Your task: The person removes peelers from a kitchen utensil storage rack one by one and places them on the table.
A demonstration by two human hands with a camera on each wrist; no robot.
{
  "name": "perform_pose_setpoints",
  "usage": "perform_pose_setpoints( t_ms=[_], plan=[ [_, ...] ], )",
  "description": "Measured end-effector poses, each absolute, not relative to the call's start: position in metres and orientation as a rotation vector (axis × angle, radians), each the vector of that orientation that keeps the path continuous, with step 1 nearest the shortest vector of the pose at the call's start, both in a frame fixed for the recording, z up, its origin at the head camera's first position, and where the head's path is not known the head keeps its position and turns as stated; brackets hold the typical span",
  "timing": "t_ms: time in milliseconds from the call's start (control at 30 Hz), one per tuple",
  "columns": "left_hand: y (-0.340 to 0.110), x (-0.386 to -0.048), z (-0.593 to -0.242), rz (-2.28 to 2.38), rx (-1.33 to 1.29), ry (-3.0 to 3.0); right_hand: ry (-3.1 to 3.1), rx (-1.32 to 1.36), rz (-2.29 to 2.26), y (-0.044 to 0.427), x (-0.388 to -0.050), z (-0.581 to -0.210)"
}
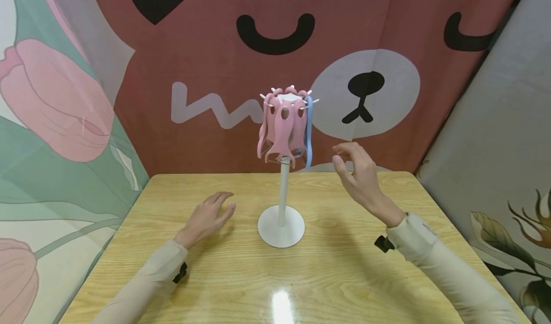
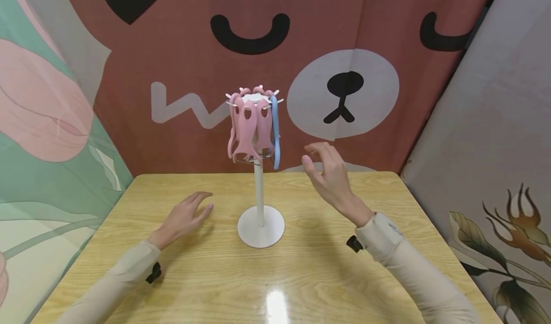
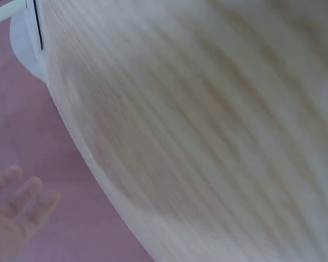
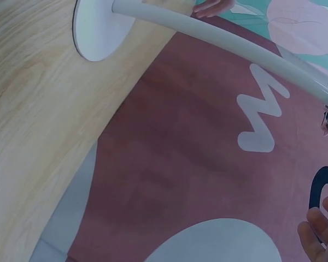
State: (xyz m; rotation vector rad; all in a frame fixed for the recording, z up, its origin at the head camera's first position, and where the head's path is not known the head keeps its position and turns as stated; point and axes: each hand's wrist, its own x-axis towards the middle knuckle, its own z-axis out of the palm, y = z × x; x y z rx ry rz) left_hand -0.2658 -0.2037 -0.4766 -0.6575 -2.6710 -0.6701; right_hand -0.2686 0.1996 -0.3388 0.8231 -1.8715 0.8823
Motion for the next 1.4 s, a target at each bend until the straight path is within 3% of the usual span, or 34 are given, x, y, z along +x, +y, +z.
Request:
perform_pose_setpoints(
  t_ms=[1400],
  plan=[
    [-0.17,-0.273,-0.463,-0.781,-0.762,-2.603,-1.829,0.886,0.978,0.178,-0.263,-0.3]
  ],
)
